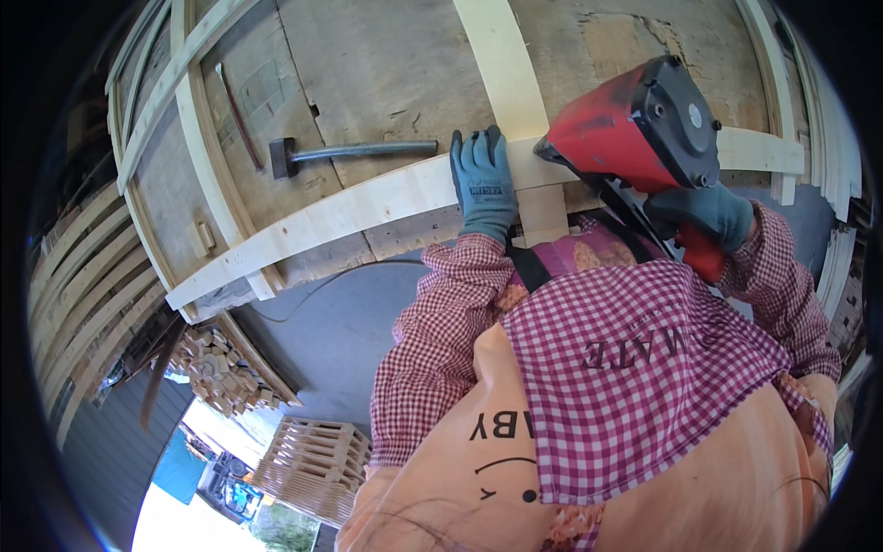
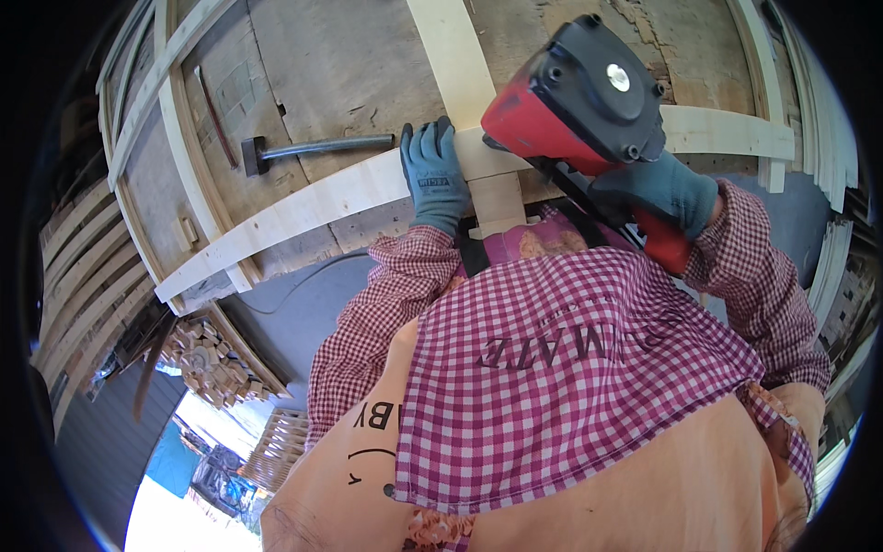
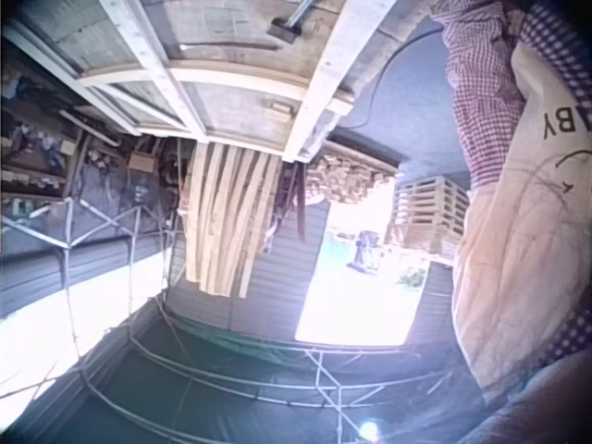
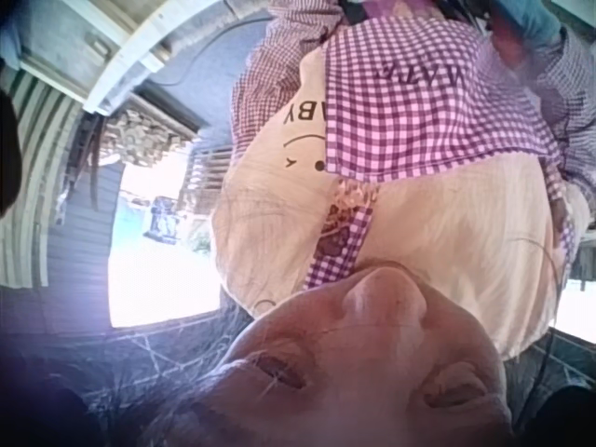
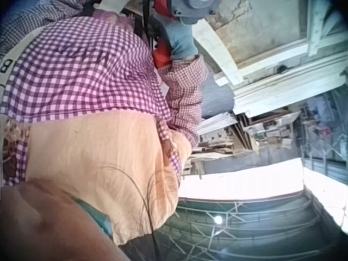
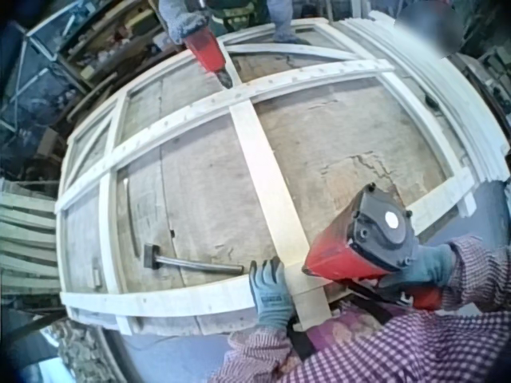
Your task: The person assembles a wooden frame by placing small wooden blocks at intersections and securing them with a red nail gun. The person repeatedly positions blocks and fastens them to the frame structure.
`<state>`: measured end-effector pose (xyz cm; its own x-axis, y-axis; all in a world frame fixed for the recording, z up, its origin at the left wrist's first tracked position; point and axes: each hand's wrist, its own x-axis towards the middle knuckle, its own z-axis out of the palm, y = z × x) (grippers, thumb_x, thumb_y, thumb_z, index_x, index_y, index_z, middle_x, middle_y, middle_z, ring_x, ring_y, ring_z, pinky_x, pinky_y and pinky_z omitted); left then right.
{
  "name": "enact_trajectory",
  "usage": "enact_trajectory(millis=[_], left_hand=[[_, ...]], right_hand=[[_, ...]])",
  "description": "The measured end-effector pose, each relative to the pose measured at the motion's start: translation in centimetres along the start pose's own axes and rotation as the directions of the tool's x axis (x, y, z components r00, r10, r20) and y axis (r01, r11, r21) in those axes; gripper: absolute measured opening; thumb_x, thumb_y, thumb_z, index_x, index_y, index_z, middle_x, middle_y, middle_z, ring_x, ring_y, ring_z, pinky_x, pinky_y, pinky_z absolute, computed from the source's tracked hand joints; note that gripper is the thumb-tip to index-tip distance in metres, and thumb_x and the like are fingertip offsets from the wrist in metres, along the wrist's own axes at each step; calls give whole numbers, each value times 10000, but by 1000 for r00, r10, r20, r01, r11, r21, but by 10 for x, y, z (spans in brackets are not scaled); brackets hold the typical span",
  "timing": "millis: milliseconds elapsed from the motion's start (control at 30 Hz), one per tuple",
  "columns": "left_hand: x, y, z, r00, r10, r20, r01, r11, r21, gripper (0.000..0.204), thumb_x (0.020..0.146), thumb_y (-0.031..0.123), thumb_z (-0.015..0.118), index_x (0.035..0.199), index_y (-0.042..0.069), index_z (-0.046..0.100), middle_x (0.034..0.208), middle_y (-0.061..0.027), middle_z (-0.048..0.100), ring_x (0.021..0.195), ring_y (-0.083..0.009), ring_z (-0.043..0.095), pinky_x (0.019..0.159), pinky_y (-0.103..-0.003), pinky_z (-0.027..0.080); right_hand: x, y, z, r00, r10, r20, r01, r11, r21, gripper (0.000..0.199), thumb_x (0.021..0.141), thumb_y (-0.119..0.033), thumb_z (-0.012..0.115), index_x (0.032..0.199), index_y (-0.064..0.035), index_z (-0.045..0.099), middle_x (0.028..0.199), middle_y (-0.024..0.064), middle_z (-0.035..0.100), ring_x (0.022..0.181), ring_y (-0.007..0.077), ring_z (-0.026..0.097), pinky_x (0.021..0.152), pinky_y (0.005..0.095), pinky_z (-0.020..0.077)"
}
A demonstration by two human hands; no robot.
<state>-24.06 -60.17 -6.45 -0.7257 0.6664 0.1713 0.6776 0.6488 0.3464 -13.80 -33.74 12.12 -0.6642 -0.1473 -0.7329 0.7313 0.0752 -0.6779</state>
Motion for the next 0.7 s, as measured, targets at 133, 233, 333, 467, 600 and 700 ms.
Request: enact_trajectory(millis=[133, 233, 333, 467, 600, 700], left_hand=[[-2, -3, 4, 1000, 9, -15, -8, 1000, 24, 458, 777, 166, 608, 1203, 33, 507, 1219, -167, 505, 1186, -357, 451, 1118, -568, 250], [-5, -6, 9, 1000, 6, -28, -5, 999, 38, 473, 765, 170, 619, 1203, 35, 506, 1220, -166, 506, 1186, -357, 452, 1119, -566, 249], [-4, -4, 4, 1000, 4, -14, -4, 1000, 12, 487, 756, 175, 627, 1207, 38, 505, 1223, -169, 502, 1188, -357, 451, 1120, -564, 249], [-8, -5, 6, 1000, 3, -1, -3, 1000, 18, 513, 744, 184, 641, 1216, 41, 500, 1232, -173, 489, 1196, -359, 443, 1121, -565, 245], [-9, -10, 7, 1000, -12, 28, 11, 1000, 23, 528, 741, 183, 644, 1225, 35, 491, 1231, -174, 486, 1199, -360, 440, 1125, -565, 237], [-10, -11, 4, 1000, -15, -4, 15, 1000, -25, 451, 781, 95, 578, 1218, 14, 504, 1193, -202, 500, 1186, -367, 459, 1128, -577, 250]], right_hand=[[5, 0, 1, 994, 100, 46, -105, 986, 127, 244, 835, 3, 563, 1077, 9, 596, 782, 50, 609, 642, 112, 569, 530, 279, 448], [9, 5, 9, 968, -251, -21, 235, 929, -285, 354, 787, -44, 621, 1137, -3, 589, 850, 99, 638, 684, 156, 603, 578, 301, 495], [5, 0, 3, 1000, -25, 7, 26, 963, -268, 430, 794, -90, 649, 1213, -30, 569, 1050, 134, 623, 899, 214, 609, 771, 352, 507], [3, 32, 2, 951, -295, 94, 305, 839, -451, 553, 799, -144, 681, 1321, -75, 514, 1337, 156, 503, 1221, 280, 488, 1046, 415, 380], [5, 59, 1, 868, -444, 223, 451, 514, -730, 614, 801, -178, 700, 1368, -100, 477, 1429, 149, 422, 1325, 314, 393, 1121, 424, 292], [7, 62, 10, 869, -463, 172, 447, 587, -676, 604, 803, -174, 709, 1357, -90, 484, 1415, 153, 436, 1309, 318, 406, 1112, 406, 306]])
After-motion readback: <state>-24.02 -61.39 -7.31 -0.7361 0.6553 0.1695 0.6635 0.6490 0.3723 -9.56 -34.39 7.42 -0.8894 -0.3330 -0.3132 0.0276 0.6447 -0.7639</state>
